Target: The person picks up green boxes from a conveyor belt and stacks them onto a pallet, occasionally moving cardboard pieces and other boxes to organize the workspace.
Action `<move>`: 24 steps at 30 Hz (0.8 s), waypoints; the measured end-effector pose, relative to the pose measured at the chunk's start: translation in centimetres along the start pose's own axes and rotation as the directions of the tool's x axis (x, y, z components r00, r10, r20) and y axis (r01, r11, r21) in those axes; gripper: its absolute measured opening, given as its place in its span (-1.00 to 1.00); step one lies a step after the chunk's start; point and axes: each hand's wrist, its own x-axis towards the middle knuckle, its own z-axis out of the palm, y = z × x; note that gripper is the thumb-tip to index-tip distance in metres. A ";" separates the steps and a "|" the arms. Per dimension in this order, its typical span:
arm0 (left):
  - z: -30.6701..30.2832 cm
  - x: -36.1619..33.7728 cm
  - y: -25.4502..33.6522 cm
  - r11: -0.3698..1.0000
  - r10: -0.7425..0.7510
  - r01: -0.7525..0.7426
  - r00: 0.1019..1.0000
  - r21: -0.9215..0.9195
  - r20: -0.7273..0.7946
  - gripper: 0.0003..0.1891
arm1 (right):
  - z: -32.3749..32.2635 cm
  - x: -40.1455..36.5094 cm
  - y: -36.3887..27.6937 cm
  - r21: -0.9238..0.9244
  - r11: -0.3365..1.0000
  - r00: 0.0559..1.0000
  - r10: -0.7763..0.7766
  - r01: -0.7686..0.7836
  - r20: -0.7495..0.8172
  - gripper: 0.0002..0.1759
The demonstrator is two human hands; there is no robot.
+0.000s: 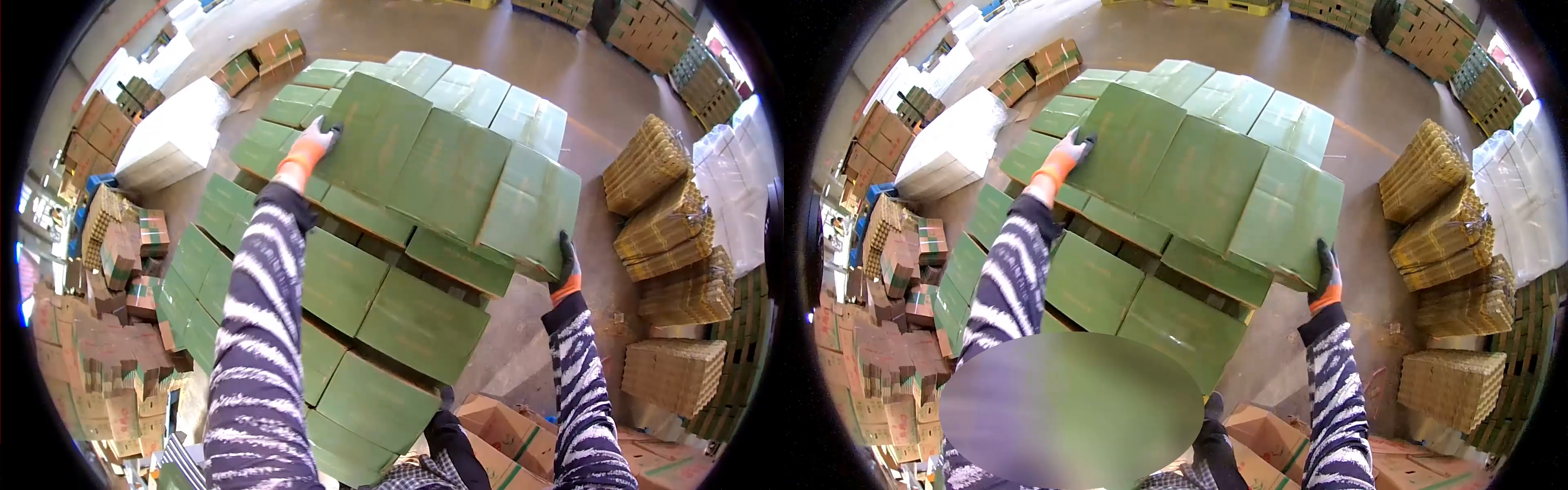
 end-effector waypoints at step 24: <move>-1.6 -60.5 -19.4 0.491 -0.831 0.290 0.438 -0.822 -0.342 -0.32 | 5.7 -12.6 7.5 -0.860 0.346 0.799 -0.591 0.375 0.111 -0.41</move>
